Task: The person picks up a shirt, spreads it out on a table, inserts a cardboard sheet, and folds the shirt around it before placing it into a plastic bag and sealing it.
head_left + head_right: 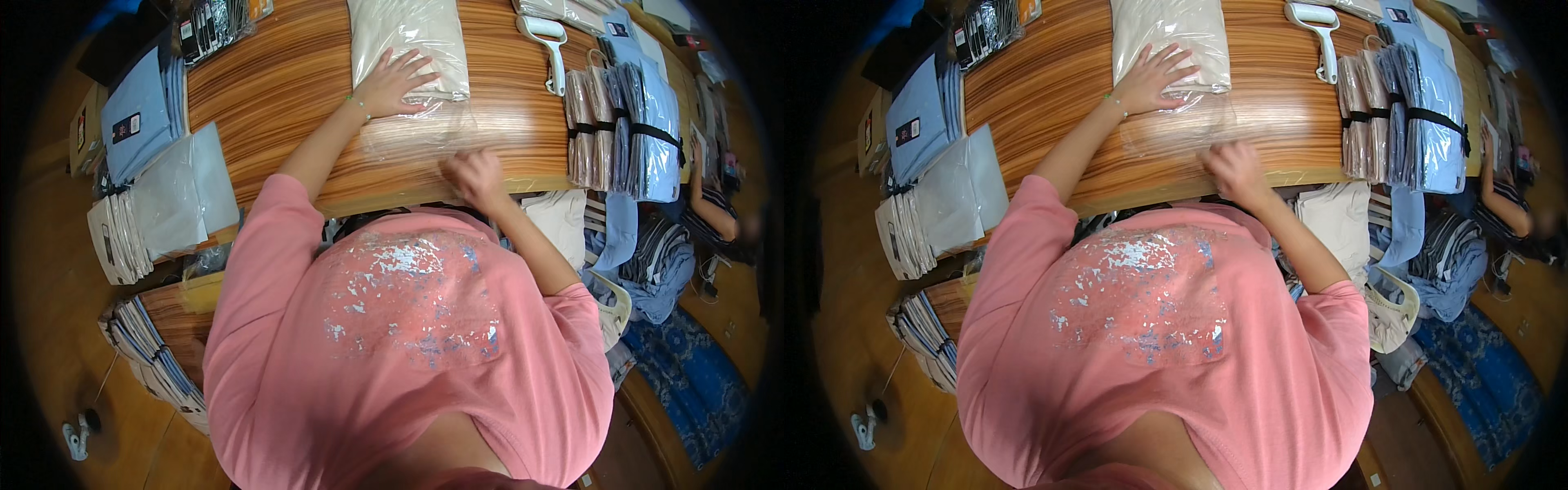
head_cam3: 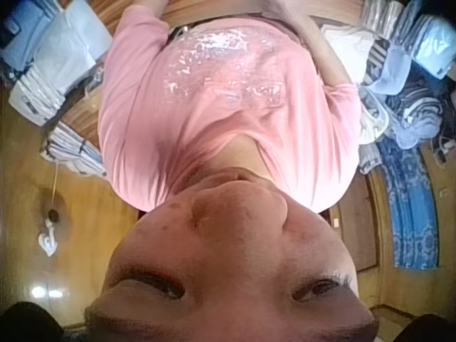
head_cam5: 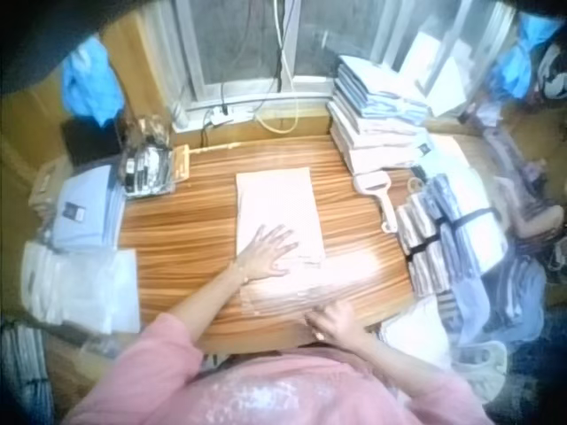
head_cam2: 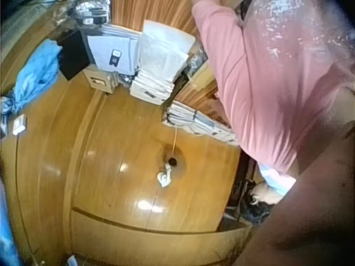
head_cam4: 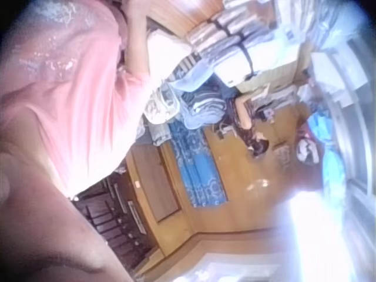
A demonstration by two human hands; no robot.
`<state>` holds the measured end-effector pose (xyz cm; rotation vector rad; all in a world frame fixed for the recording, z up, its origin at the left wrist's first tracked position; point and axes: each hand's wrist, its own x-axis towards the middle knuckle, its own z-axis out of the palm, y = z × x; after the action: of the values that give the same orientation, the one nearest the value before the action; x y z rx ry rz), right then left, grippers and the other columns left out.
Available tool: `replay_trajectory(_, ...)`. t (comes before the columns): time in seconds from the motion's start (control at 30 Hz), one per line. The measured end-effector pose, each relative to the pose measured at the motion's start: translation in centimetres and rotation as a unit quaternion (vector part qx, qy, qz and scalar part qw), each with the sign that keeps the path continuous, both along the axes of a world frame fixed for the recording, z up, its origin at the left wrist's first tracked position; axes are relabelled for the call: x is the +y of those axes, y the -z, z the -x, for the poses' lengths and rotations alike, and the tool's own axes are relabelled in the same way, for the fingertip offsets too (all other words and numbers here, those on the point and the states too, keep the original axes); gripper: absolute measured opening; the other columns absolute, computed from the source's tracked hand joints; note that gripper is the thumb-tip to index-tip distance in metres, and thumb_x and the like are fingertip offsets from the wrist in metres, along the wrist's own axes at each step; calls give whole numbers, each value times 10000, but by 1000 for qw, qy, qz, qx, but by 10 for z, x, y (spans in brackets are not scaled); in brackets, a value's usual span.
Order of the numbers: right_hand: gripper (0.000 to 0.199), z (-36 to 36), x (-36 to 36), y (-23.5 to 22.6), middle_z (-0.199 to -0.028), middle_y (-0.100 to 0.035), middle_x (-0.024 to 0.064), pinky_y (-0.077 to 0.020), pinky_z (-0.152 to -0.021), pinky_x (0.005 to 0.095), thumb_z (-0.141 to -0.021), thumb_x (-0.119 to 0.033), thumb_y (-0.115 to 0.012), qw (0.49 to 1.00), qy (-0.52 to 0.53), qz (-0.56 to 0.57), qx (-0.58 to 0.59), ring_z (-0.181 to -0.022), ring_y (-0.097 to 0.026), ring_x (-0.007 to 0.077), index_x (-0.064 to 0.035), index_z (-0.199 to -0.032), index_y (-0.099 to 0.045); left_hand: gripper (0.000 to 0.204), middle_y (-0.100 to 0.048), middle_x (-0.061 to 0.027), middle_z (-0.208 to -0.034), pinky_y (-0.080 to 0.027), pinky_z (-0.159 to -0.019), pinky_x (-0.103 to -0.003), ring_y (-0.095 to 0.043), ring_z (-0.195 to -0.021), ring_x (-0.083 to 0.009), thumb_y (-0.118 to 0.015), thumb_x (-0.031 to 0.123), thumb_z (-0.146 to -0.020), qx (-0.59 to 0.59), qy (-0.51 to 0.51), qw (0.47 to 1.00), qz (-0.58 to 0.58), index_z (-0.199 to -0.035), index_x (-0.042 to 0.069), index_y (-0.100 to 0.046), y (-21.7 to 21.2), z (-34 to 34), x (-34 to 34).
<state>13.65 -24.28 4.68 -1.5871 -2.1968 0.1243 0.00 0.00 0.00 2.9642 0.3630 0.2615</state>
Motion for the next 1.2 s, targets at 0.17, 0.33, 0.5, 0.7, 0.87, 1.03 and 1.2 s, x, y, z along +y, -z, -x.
replay_trajectory(0.17, 239, -27, 48, -11, -1034, -544, 38, -362, -839, 387, -725, -95, -570, 988, 95, 12, -120, -1008, -489, 225, -98, -958, -620, 706, -218, -7, -1487, -116, -1083, -584, -173, -1372, -246, -554, 573, -778, -2, 7, 1000, -9, -1393, 324, -312, -1, 1, 5)
replay_trajectory(0.33, 164, -42, 47, -19, -869, -544, 28, -377, -805, 330, -749, -115, -520, 990, 28, 58, -122, -902, -507, 187, -85, -885, -607, 714, -215, -12, -1488, -128, -1084, -576, -183, -1370, -252, -520, 622, -779, 4, 7, 1000, -16, -1393, 329, -303, 2, -1, 0)
replay_trajectory(0.5, 150, -36, 38, -23, -838, -547, 39, -388, -794, 319, -725, -105, -544, 995, 37, 19, -88, -881, -511, 204, -76, -860, -604, 716, -220, -14, -1486, -136, -1077, -584, -189, -1368, -254, -515, 627, -779, 2, 11, 1000, -21, -1393, 326, -305, 4, -1, -1)
replay_trajectory(0.7, 131, -31, 35, -25, -800, -551, 33, -387, -740, 347, -683, -76, -616, 997, 70, 9, -11, -836, -513, 223, -90, -814, -624, 725, -224, -19, -1485, -144, -1069, -589, -193, -1366, -263, -520, 620, -777, 7, 19, 1000, -24, -1397, 314, -302, 0, -2, 1)
replay_trajectory(0.87, 58, -27, 34, -33, -747, -557, 0, -371, -702, 353, -704, -91, -627, 991, 119, 54, 40, -822, -516, 201, -114, -755, -645, 718, -225, -26, -1484, -129, -1073, -587, -190, -1367, -267, -520, 614, -780, 7, 21, 999, -23, -1396, 314, -306, 0, -3, 3)
replay_trajectory(1.03, 86, -21, 20, -41, -804, -567, 2, -368, -707, 349, -706, -99, -634, 995, 90, 48, -2, -836, -513, 199, -113, -791, -646, 707, -228, -24, -1485, -107, -1078, -585, -178, -1371, -263, -527, 595, -786, 16, 7, 1000, -9, -1399, 317, -312, 0, -3, 2)
replay_trajectory(1.2, 139, -35, 36, -20, -861, -557, 19, -361, -718, 340, -717, -109, -623, 992, 115, -18, -53, -855, -505, 211, -109, -856, -630, 689, -223, -20, -1486, -102, -1081, -583, -170, -1374, -262, -531, 577, -794, 0, 12, 1000, -4, -1395, 318, -317, 0, -4, 2)
